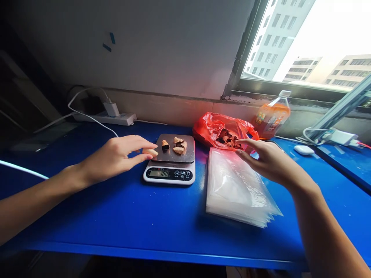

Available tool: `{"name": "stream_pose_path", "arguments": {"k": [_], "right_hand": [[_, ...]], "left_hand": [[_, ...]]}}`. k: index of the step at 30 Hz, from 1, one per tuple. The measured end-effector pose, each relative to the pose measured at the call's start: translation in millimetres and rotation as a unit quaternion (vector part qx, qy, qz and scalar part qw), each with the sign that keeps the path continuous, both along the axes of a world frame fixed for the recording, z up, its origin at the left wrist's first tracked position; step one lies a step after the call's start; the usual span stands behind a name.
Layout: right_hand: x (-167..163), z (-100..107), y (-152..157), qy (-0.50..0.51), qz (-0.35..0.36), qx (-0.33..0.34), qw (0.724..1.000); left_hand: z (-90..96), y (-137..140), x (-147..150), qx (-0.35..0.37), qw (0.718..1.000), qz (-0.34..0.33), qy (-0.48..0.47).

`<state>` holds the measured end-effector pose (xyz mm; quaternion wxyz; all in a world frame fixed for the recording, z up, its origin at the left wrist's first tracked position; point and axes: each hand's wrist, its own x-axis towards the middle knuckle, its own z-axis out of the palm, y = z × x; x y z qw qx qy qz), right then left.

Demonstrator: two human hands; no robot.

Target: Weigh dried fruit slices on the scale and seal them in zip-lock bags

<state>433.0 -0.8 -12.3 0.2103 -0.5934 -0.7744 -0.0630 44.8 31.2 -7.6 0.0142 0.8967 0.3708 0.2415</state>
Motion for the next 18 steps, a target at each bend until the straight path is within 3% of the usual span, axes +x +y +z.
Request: {"name": "stream_pose_path", "arguments": {"k": [3, 6, 12, 15, 18], "right_hand": [[-0.5, 3.1, -2.6, 0.002, 0.002, -0.046, 0.999], [-1.8, 5.8, -5.2, 0.008, 0.002, -0.041, 0.999], [0.9, 5.8, -6.0, -0.026, 0.014, -0.014, 0.999], [0.3, 5.9, -6.5, -0.045, 0.03, 0.041, 0.998], [-5.4, 7.7, -9.0, -0.06, 0.02, 0.123, 0.99]], "left_hand": [[-5.4, 17.1, 15.2, 0.002, 0.999, -0.039, 0.037], [-9.1, 22.8, 13.4, 0.049, 0.998, -0.035, 0.011], [2.0, 15.9, -24.8, 0.149, 0.981, 0.084, -0.093], [3.3, 17.3, -33.6, 0.15, 0.972, 0.142, -0.113], [1.1, 17.4, -28.8, 0.139, 0.975, 0.128, -0.114]]}}
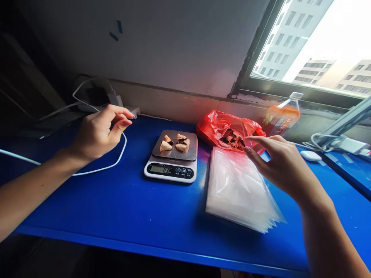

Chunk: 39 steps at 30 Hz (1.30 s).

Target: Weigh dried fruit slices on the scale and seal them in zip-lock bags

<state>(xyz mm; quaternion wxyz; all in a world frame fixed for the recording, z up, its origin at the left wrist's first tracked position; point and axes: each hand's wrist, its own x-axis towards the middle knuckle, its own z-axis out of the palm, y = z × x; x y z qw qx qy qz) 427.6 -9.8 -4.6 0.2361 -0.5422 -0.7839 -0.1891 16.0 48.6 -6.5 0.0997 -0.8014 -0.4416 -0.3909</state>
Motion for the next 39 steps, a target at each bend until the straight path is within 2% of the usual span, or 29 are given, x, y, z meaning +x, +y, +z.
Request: {"name": "stream_pose_path", "arguments": {"k": [2, 4, 11, 18, 21, 24, 28, 32, 36, 39], "right_hand": [[-4.5, 0.5, -1.5, 0.004, -0.012, 0.031, 0.999], [-7.2, -0.9, -1.3, 0.015, -0.002, 0.026, 1.0], [-3.3, -14.2, 9.6, 0.023, 0.081, -0.119, 0.989], [-4.2, -19.8, 15.7, 0.043, 0.055, -0.233, 0.97], [-6.0, -20.7, 18.7, 0.063, 0.051, -0.258, 0.963], [-7.0, -21.5, 21.4, 0.076, 0.043, -0.291, 0.953], [-5.7, -25.5, 26.7, 0.075, 0.034, -0.261, 0.962], [-7.5, -29.3, 32.2, 0.045, 0.052, -0.218, 0.973], [-11.6, -27.2, 32.1, 0.03, 0.009, -0.193, 0.981], [-9.7, -15.6, 23.9, 0.069, -0.021, -0.159, 0.985]], "left_hand": [[-1.5, -2.7, 6.7, -0.004, 1.0, -0.028, 0.008], [-2.9, -6.6, 12.8, -0.004, 0.999, -0.048, 0.016], [-9.0, -10.6, 19.2, -0.013, 0.992, -0.109, 0.058], [-9.0, -14.3, 12.6, -0.015, 0.991, -0.115, 0.059], [-16.7, -12.7, 0.1, 0.001, 0.981, -0.179, 0.076], [-25.5, -7.5, -12.4, -0.034, 0.973, -0.214, 0.078], [-25.7, -8.9, -15.8, -0.06, 0.979, -0.19, 0.051], [-17.6, -25.1, -9.2, -0.05, 0.973, -0.222, 0.045], [-13.4, -38.6, -5.1, -0.025, 0.967, -0.251, 0.038], [-13.3, -39.5, -5.5, -0.019, 0.962, -0.269, 0.035]]}}
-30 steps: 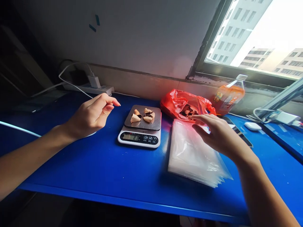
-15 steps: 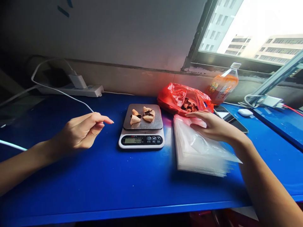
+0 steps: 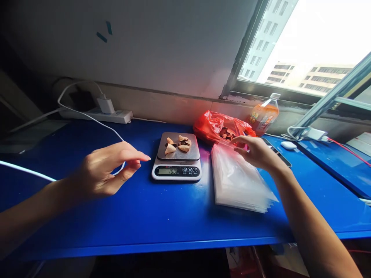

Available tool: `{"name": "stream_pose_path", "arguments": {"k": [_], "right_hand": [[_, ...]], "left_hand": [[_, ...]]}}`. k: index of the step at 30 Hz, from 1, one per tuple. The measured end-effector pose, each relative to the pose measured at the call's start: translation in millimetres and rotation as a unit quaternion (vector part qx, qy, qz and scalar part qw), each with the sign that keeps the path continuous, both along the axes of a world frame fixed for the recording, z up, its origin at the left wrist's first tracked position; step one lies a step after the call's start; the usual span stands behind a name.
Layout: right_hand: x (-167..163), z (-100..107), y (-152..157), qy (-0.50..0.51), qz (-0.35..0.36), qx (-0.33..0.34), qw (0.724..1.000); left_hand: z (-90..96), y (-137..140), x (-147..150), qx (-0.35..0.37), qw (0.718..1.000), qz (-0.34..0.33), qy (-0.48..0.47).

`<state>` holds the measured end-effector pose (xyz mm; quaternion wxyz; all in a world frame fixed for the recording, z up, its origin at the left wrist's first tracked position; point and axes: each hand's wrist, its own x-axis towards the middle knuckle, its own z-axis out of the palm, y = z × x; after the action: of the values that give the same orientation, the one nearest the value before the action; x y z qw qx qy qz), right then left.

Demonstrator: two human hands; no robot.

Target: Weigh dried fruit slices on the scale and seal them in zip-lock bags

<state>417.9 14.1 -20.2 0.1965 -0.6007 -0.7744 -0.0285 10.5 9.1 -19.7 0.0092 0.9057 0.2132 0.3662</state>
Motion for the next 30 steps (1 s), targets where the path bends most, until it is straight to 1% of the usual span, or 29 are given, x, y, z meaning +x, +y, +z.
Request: {"name": "stream_pose_path", "arguments": {"k": [3, 5, 7, 8, 9, 10, 11, 12, 13, 14, 15, 16, 17, 18, 20, 23, 25, 28, 30], "right_hand": [[-2.2, 23.0, -20.5, 0.024, 0.0, 0.095, 0.995], [-16.2, 40.7, -39.9, 0.034, 0.014, 0.17, 0.985], [-45.7, 53.9, -59.4, 0.07, 0.013, 0.222, 0.973], [-65.9, 56.8, -67.5, 0.102, 0.009, 0.211, 0.972], [-88.8, 56.4, -73.9, 0.139, 0.011, 0.215, 0.967], [-113.2, 52.4, -78.1, 0.171, 0.028, 0.2, 0.964], [-137.8, 45.0, -80.0, 0.195, 0.057, 0.168, 0.964], [-161.2, 34.7, -79.8, 0.231, 0.087, 0.114, 0.962], [-182.2, 22.5, -78.0, 0.263, 0.117, 0.042, 0.957], [-199.9, 9.4, -75.2, 0.29, 0.151, -0.013, 0.945], [-213.7, -3.2, -72.0, 0.319, 0.173, -0.043, 0.931], [-223.7, -14.5, -69.1, 0.352, 0.186, -0.053, 0.916], [-229.9, -23.6, -66.7, 0.379, 0.191, -0.072, 0.902], [-233.1, -30.3, -65.2, 0.41, 0.187, -0.089, 0.889], [-233.3, -36.7, -64.8, 0.473, 0.161, -0.145, 0.854], [-228.9, -36.4, -67.7, 0.562, 0.129, -0.236, 0.782], [-226.9, -35.1, -69.7, 0.598, 0.133, -0.288, 0.736], [-224.4, -35.2, -70.3, 0.628, 0.142, -0.352, 0.68], [-222.2, -35.7, -68.7, 0.639, 0.15, -0.377, 0.653]], "left_hand": [[-0.4, 2.1, -1.0, -0.002, 1.0, -0.017, -0.003], [-0.3, 1.2, -0.8, -0.017, 1.0, -0.013, -0.009], [0.2, -2.1, 0.4, -0.053, 0.998, 0.002, -0.022], [0.8, -4.2, 1.0, -0.076, 0.997, 0.01, -0.033], [1.6, -6.1, 1.5, -0.103, 0.994, 0.013, -0.045], [2.7, -7.5, 1.5, -0.137, 0.989, 0.01, -0.059], [4.2, -8.2, 0.9, -0.175, 0.982, 0.005, -0.077], [5.9, -7.8, -0.4, -0.217, 0.971, -0.002, -0.095], [8.0, -6.4, -2.4, -0.26, 0.96, -0.01, -0.102], [10.0, -4.2, -5.1, -0.298, 0.95, -0.02, -0.092], [12.0, -1.3, -8.4, -0.326, 0.943, -0.028, -0.062], [13.6, 1.9, -11.9, -0.34, 0.94, -0.029, -0.016], [14.7, 4.8, -15.4, -0.336, 0.941, -0.023, 0.036], [15.2, 7.2, -18.5, -0.318, 0.944, -0.017, 0.085], [14.5, 9.2, -22.5, -0.254, 0.957, -0.016, 0.142], [11.7, 5.1, -21.7, -0.165, 0.971, -0.063, 0.16], [9.5, 0.4, -18.6, -0.135, 0.974, -0.082, 0.163], [5.1, -4.4, -14.9, -0.133, 0.974, -0.093, 0.158], [1.7, -4.6, -13.9, -0.155, 0.973, -0.099, 0.143]]}}
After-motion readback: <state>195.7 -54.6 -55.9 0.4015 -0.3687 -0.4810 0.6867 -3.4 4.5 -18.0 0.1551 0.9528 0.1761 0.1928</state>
